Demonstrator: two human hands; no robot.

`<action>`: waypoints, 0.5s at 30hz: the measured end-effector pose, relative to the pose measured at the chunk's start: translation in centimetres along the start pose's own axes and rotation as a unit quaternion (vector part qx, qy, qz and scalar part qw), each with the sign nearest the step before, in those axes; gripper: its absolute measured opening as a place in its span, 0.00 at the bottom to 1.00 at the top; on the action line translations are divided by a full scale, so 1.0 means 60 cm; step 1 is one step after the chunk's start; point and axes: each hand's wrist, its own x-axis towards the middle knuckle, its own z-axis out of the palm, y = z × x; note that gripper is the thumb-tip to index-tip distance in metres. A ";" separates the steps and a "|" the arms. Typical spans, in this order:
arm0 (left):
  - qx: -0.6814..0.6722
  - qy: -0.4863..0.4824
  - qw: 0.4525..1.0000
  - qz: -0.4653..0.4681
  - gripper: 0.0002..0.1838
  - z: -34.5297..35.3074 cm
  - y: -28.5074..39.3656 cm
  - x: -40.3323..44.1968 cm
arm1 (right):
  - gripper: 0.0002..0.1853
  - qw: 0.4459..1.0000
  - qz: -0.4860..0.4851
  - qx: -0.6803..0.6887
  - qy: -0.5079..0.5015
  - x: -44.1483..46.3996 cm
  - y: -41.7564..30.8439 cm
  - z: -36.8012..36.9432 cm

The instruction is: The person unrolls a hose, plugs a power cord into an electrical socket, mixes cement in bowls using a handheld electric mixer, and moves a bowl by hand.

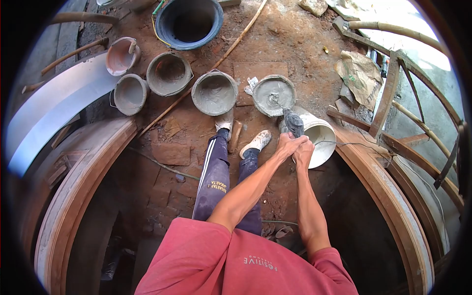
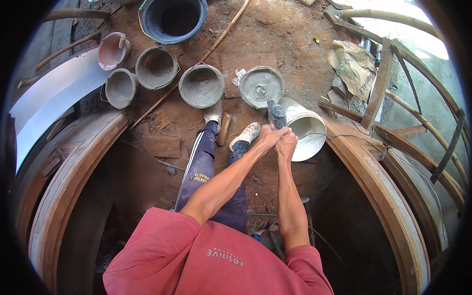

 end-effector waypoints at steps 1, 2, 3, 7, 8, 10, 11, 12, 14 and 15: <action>-0.007 -0.009 1.000 -0.004 0.25 0.000 0.004 -0.003 | 0.20 1.000 0.002 -0.001 0.000 -0.003 -0.003 -0.004; -0.007 -0.011 1.000 -0.004 0.25 0.001 0.006 -0.011 | 0.19 1.000 0.015 0.012 -0.007 -0.005 -0.005 -0.009; 0.003 -0.003 1.000 0.000 0.25 0.002 0.010 -0.018 | 0.18 0.999 0.026 0.023 -0.013 -0.004 -0.008 -0.014; -0.007 0.005 1.000 0.020 0.25 0.001 0.009 -0.016 | 0.19 0.999 0.029 0.011 -0.013 -0.007 -0.010 -0.009; -0.006 0.006 1.000 0.019 0.25 -0.001 0.008 -0.013 | 0.19 0.999 0.035 0.018 -0.008 -0.004 -0.009 -0.005; 0.020 0.001 1.000 0.004 0.24 0.000 0.006 -0.006 | 0.19 0.999 0.044 0.024 0.000 -0.005 -0.001 0.001; 0.020 0.000 1.000 0.003 0.24 0.003 0.002 -0.006 | 0.20 0.999 0.034 0.025 0.005 -0.006 0.005 0.004; 0.001 0.001 1.000 0.011 0.24 0.004 0.001 -0.003 | 0.21 0.999 0.022 0.028 0.011 -0.003 0.008 0.009; -0.017 0.003 1.000 0.016 0.24 -0.004 0.005 -0.004 | 0.20 0.998 0.040 0.041 0.004 0.002 -0.015 -0.003; -0.006 0.001 1.000 0.006 0.24 -0.004 0.006 -0.007 | 0.19 0.997 0.060 0.050 -0.002 0.000 -0.022 -0.012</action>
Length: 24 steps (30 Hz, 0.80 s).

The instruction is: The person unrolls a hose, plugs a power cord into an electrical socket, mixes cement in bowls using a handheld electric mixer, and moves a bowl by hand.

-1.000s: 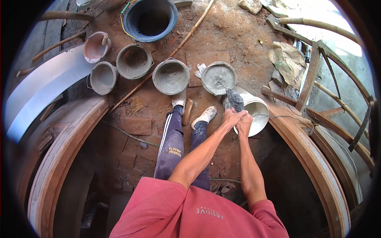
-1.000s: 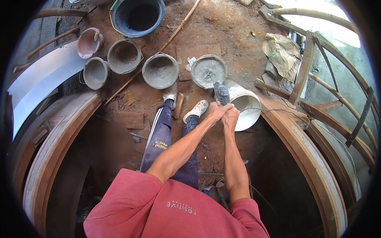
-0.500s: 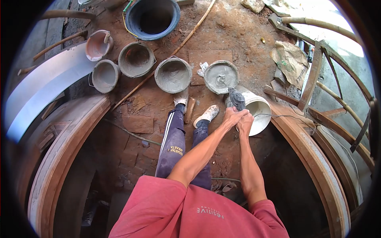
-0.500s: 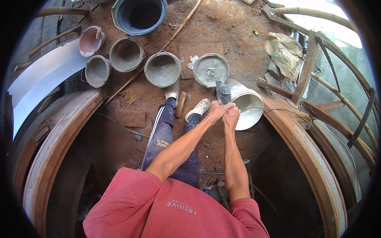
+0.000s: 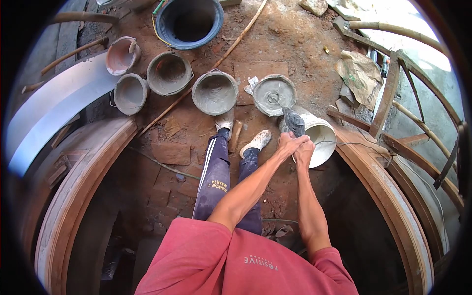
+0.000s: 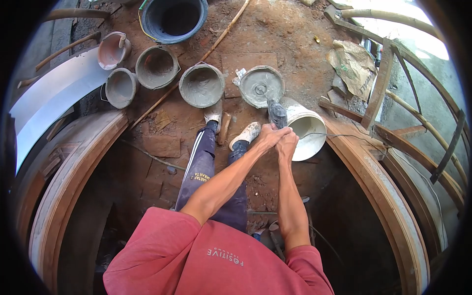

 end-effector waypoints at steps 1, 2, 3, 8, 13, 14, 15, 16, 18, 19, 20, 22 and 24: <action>0.009 -0.002 1.000 -0.007 0.24 0.003 0.000 0.002 | 0.19 1.000 -0.001 -0.002 0.000 -0.001 0.008 0.000; 0.008 -0.002 1.000 -0.004 0.24 0.005 0.003 0.007 | 0.20 0.999 -0.025 -0.026 -0.005 0.002 0.016 0.004; -0.003 -0.003 1.000 0.002 0.24 0.005 0.003 0.010 | 0.20 0.998 -0.048 -0.048 -0.011 0.005 0.021 0.011; -0.003 0.005 1.000 0.001 0.24 -0.001 -0.004 0.020 | 0.20 1.000 -0.014 -0.026 -0.002 0.010 -0.002 0.008; 0.016 -0.018 1.000 0.002 0.25 0.001 -0.003 0.021 | 0.22 0.999 -0.020 -0.042 0.008 0.008 0.007 0.011; 0.016 -0.020 1.000 -0.002 0.25 0.003 -0.007 0.017 | 0.22 0.999 -0.017 -0.044 0.007 0.003 0.008 0.011; -0.010 -0.012 1.000 0.005 0.25 0.007 -0.009 0.014 | 0.22 0.999 -0.008 -0.030 0.009 0.002 0.008 0.010; -0.034 -0.003 0.999 0.017 0.25 0.006 -0.004 0.017 | 0.22 1.000 -0.002 -0.012 0.014 0.007 -0.001 0.009; -0.030 -0.005 0.999 0.019 0.24 0.002 0.005 0.022 | 0.22 1.000 0.010 -0.004 0.008 0.015 -0.017 0.006; -0.028 -0.010 0.999 0.014 0.24 0.005 0.001 0.017 | 0.22 1.000 0.028 0.000 0.000 0.009 -0.020 -0.002; -0.029 -0.011 0.999 0.012 0.24 0.008 -0.002 0.012 | 0.22 1.000 0.030 -0.002 -0.001 0.004 -0.014 -0.004; 0.005 -0.014 1.000 0.007 0.24 0.000 0.007 0.020 | 0.22 0.997 -0.019 -0.068 0.018 0.014 -0.010 0.008; -0.011 -0.017 1.000 0.009 0.24 0.004 0.006 0.010 | 0.23 0.999 -0.001 -0.053 0.006 0.007 0.005 0.006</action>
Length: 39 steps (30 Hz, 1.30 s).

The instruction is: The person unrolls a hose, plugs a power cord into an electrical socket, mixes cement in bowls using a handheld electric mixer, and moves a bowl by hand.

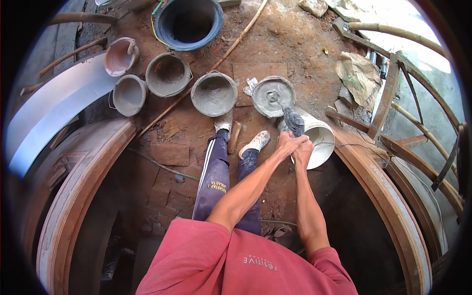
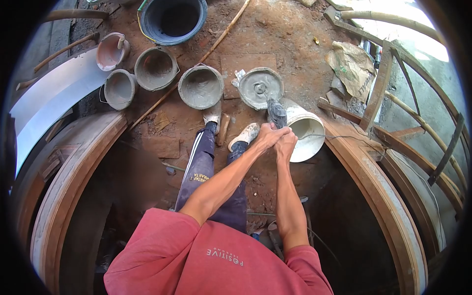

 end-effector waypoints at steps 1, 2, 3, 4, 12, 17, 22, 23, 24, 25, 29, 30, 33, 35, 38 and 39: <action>-0.005 0.001 1.000 -0.001 0.24 0.000 0.000 -0.001 | 0.22 1.000 -0.007 0.001 0.004 0.000 -0.003 -0.001; -0.007 0.003 1.000 0.003 0.24 -0.004 0.006 0.007 | 0.22 1.000 -0.016 0.006 0.013 0.009 -0.011 0.003; -0.006 0.004 1.000 0.004 0.24 -0.007 0.010 0.012 | 0.21 0.999 -0.026 -0.023 0.013 0.008 -0.013 -0.001; -0.006 0.006 1.000 -0.002 0.24 -0.005 0.006 0.012 | 0.21 0.999 -0.022 -0.026 0.010 0.001 -0.002 0.001; -0.003 -0.012 1.000 0.004 0.24 -0.004 0.008 0.011 | 0.25 1.000 -0.010 0.003 0.008 0.013 -0.010 0.001; 0.017 -0.007 1.000 0.003 0.26 -0.005 0.003 0.019 | 0.25 1.000 -0.009 -0.018 0.007 0.007 -0.014 -0.001; 0.013 -0.005 1.000 -0.001 0.26 -0.002 0.006 0.019 | 0.26 0.999 -0.010 0.024 0.022 0.015 -0.012 0.003; -0.003 -0.005 1.000 0.006 0.26 -0.002 0.007 0.017 | 0.24 1.000 -0.011 0.017 0.009 0.015 -0.012 0.001; -0.003 -0.004 1.000 0.010 0.26 -0.003 0.013 0.019 | 0.24 1.000 -0.014 0.019 0.011 0.022 -0.008 0.005; -0.015 -0.005 1.000 0.015 0.26 -0.005 0.022 0.016 | 0.23 0.999 -0.035 0.015 0.016 0.027 -0.004 0.010; -0.018 0.003 1.000 0.020 0.26 -0.004 0.025 0.012 | 0.20 0.998 -0.059 -0.004 0.000 0.027 0.000 0.007; -0.017 0.004 1.000 0.022 0.26 -0.005 0.025 0.019 | 0.20 0.998 -0.060 -0.002 0.000 0.030 -0.007 0.005; 0.005 -0.002 1.000 0.015 0.26 0.001 0.011 0.025 | 0.20 1.000 -0.016 0.012 -0.002 0.025 -0.014 -0.006; 0.012 0.009 0.999 0.029 0.26 0.000 0.012 0.029 | 0.22 0.997 -0.073 -0.039 -0.003 0.031 -0.007 0.001; 0.025 0.010 0.999 0.024 0.26 0.003 0.011 0.033 | 0.22 0.999 0.002 0.029 0.012 0.027 -0.013 0.000; 0.016 0.009 1.000 0.019 0.26 0.004 0.011 0.032 | 0.22 0.999 -0.003 0.029 0.012 0.028 -0.004 0.005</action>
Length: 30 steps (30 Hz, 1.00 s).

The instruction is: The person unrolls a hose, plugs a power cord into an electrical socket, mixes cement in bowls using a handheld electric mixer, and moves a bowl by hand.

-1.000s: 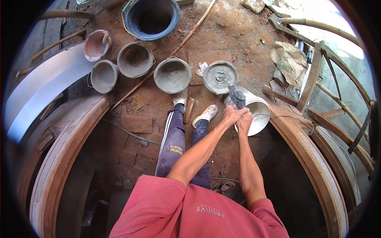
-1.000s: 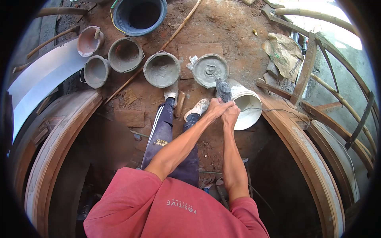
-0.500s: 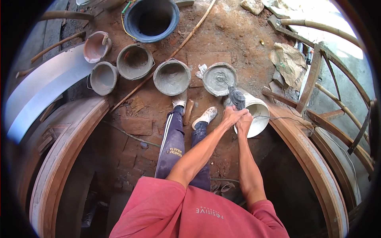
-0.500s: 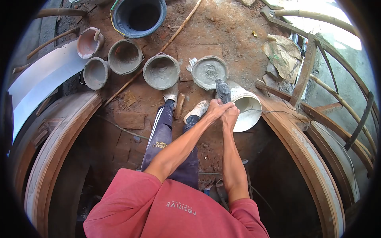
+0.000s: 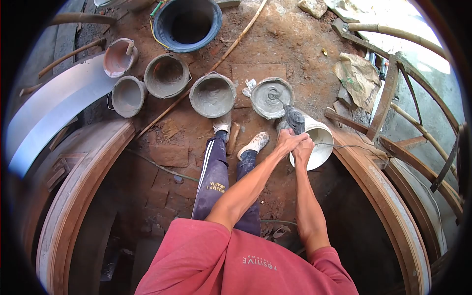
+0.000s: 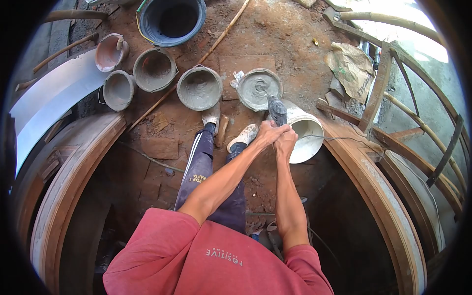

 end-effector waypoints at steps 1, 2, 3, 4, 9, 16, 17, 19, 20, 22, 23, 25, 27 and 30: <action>0.001 0.001 1.000 0.005 0.26 -0.001 0.006 0.005 | 0.22 1.000 -0.003 0.002 0.003 0.008 0.002 0.003; -0.005 0.000 1.000 0.012 0.26 -0.001 0.009 0.005 | 0.22 0.999 -0.028 -0.018 0.006 0.012 0.006 0.005; -0.011 -0.003 1.000 0.014 0.25 0.002 0.007 -0.002 | 0.22 0.998 -0.050 -0.041 0.007 0.006 0.013 0.003; -0.013 -0.004 1.000 0.011 0.25 0.007 0.002 -0.006 | 0.22 0.998 -0.049 -0.044 0.005 0.000 0.013 -0.005; -0.024 -0.012 1.000 0.009 0.25 0.005 0.023 -0.005 | 0.19 0.999 0.032 -0.001 -0.016 0.011 -0.003 -0.011; 0.018 -0.014 1.000 -0.004 0.26 0.006 0.041 -0.011 | 0.24 1.000 0.014 -0.006 -0.005 0.019 -0.013 -0.022; 0.023 -0.016 1.000 -0.002 0.26 0.007 0.043 -0.011 | 0.24 1.000 0.014 -0.007 -0.005 0.018 -0.009 -0.024; 0.030 -0.015 0.999 0.002 0.26 0.005 0.042 -0.005 | 0.26 1.000 -0.012 -0.024 0.001 0.022 -0.004 -0.020; 0.020 -0.010 1.000 0.004 0.26 0.009 0.036 -0.006 | 0.26 1.000 -0.010 -0.025 0.000 0.018 0.000 -0.019; 0.009 -0.007 1.000 0.009 0.27 0.017 0.031 -0.006 | 0.27 1.000 -0.018 -0.012 0.002 0.017 0.001 -0.023; 0.014 -0.005 1.000 0.015 0.27 0.018 0.029 -0.006 | 0.27 1.000 -0.019 -0.010 0.002 0.019 -0.002 -0.023; 0.017 -0.005 1.000 0.016 0.27 0.024 0.017 -0.009 | 0.26 1.000 0.025 0.004 -0.001 0.011 -0.004 -0.031; 0.036 0.001 0.999 0.015 0.27 0.030 0.009 -0.002 | 0.26 1.000 0.012 -0.004 0.005 0.010 0.020 -0.025; 0.026 -0.002 1.000 0.004 0.27 0.033 0.017 -0.011 | 0.26 1.000 0.018 -0.011 -0.001 0.005 -0.003 -0.040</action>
